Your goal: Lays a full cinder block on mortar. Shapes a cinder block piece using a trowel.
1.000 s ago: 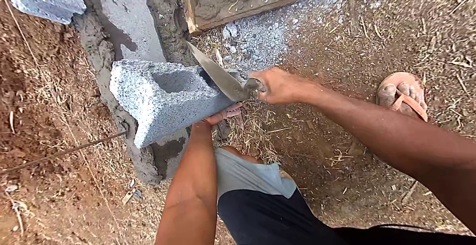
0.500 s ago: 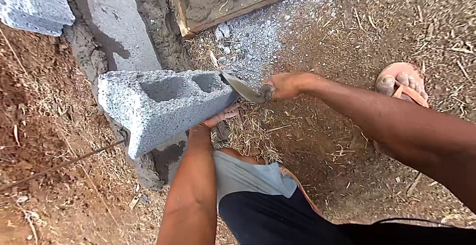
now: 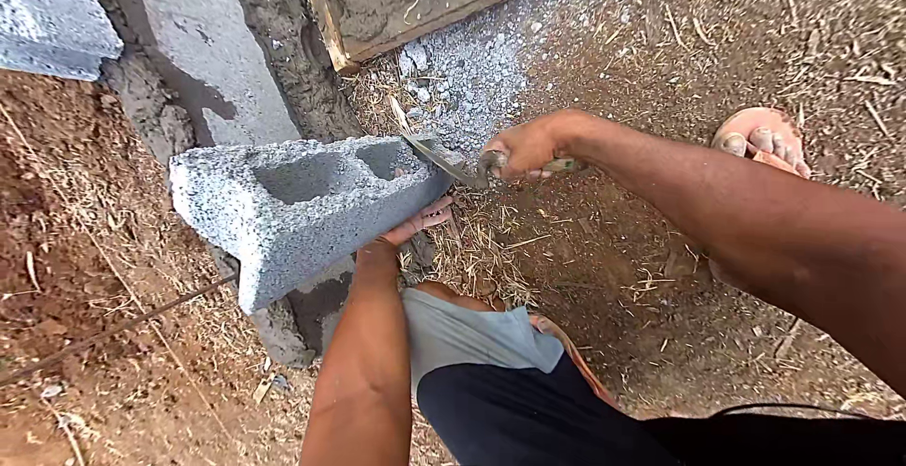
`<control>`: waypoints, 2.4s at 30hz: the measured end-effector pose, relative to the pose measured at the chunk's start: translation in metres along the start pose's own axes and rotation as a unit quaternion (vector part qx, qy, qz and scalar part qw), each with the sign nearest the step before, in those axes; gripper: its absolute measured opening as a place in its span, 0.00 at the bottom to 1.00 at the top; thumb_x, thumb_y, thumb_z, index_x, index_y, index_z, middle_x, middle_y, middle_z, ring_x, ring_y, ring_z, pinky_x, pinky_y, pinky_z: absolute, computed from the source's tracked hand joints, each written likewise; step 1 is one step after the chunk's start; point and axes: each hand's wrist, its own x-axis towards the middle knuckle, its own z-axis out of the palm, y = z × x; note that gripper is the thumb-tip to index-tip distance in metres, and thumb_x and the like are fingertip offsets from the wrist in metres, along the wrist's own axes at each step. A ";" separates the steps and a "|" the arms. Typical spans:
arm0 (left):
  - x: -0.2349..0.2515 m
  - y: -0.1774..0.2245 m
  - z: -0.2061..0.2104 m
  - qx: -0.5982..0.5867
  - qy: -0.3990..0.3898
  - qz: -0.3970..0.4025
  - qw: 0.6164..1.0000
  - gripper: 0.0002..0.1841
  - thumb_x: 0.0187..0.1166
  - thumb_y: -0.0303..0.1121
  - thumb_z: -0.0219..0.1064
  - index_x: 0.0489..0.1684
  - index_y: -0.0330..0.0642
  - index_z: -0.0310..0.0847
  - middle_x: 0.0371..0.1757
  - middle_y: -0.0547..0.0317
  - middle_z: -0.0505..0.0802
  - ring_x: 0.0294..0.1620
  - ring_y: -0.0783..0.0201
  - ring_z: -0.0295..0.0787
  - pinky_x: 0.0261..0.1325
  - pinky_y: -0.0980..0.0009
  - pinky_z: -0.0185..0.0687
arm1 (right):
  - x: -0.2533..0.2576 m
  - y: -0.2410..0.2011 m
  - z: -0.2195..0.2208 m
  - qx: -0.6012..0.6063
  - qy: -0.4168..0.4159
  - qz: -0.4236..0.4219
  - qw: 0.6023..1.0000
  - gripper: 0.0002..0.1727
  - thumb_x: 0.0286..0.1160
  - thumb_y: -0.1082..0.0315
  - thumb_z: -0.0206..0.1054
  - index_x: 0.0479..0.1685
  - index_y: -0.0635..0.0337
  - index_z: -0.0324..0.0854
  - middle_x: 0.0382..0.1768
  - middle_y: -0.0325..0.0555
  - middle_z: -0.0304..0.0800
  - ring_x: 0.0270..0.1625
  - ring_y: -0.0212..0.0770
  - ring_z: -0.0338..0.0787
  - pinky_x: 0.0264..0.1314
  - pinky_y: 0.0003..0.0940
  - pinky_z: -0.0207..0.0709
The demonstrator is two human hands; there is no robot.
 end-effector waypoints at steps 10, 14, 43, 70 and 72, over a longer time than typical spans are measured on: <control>0.004 0.003 0.002 0.031 0.018 -0.023 0.999 0.43 0.88 0.67 0.25 0.88 0.45 0.60 0.81 0.39 0.79 0.79 0.40 0.78 0.75 0.45 0.79 | 0.117 0.073 0.011 0.074 0.013 -0.033 0.997 0.14 0.85 0.70 0.64 0.66 0.58 0.76 0.21 0.43 0.70 0.15 0.35 0.68 0.19 0.30 0.69; 0.006 0.005 -0.001 0.011 0.023 -0.024 0.999 0.47 0.82 0.75 0.29 0.87 0.47 0.62 0.79 0.39 0.81 0.78 0.38 0.79 0.75 0.42 0.79 | 0.141 0.097 0.013 0.093 0.008 0.019 0.995 0.16 0.85 0.68 0.64 0.68 0.57 0.75 0.22 0.42 0.71 0.16 0.34 0.69 0.20 0.31 0.70; 0.005 0.003 -0.002 -0.007 0.022 -0.018 1.000 0.39 0.89 0.65 0.28 0.87 0.48 0.61 0.81 0.39 0.78 0.79 0.37 0.77 0.75 0.41 0.78 | 0.136 0.091 0.018 0.093 0.018 -0.018 0.995 0.16 0.81 0.72 0.64 0.66 0.58 0.77 0.20 0.42 0.72 0.15 0.34 0.69 0.19 0.31 0.69; 0.007 0.002 -0.012 0.040 -0.006 -0.017 0.999 0.40 0.87 0.67 0.31 0.87 0.48 0.62 0.82 0.41 0.78 0.81 0.39 0.76 0.77 0.43 0.77 | 0.125 0.081 0.008 0.097 -0.007 -0.067 0.993 0.13 0.80 0.73 0.66 0.60 0.59 0.79 0.20 0.43 0.73 0.14 0.32 0.69 0.18 0.28 0.69; 0.007 0.001 -0.013 0.013 -0.012 -0.012 1.000 0.38 0.88 0.64 0.31 0.86 0.49 0.63 0.81 0.40 0.79 0.80 0.37 0.77 0.75 0.41 0.78 | 0.113 0.064 0.001 0.030 0.023 -0.057 0.998 0.10 0.81 0.71 0.66 0.57 0.58 0.79 0.19 0.42 0.71 0.15 0.33 0.67 0.20 0.31 0.67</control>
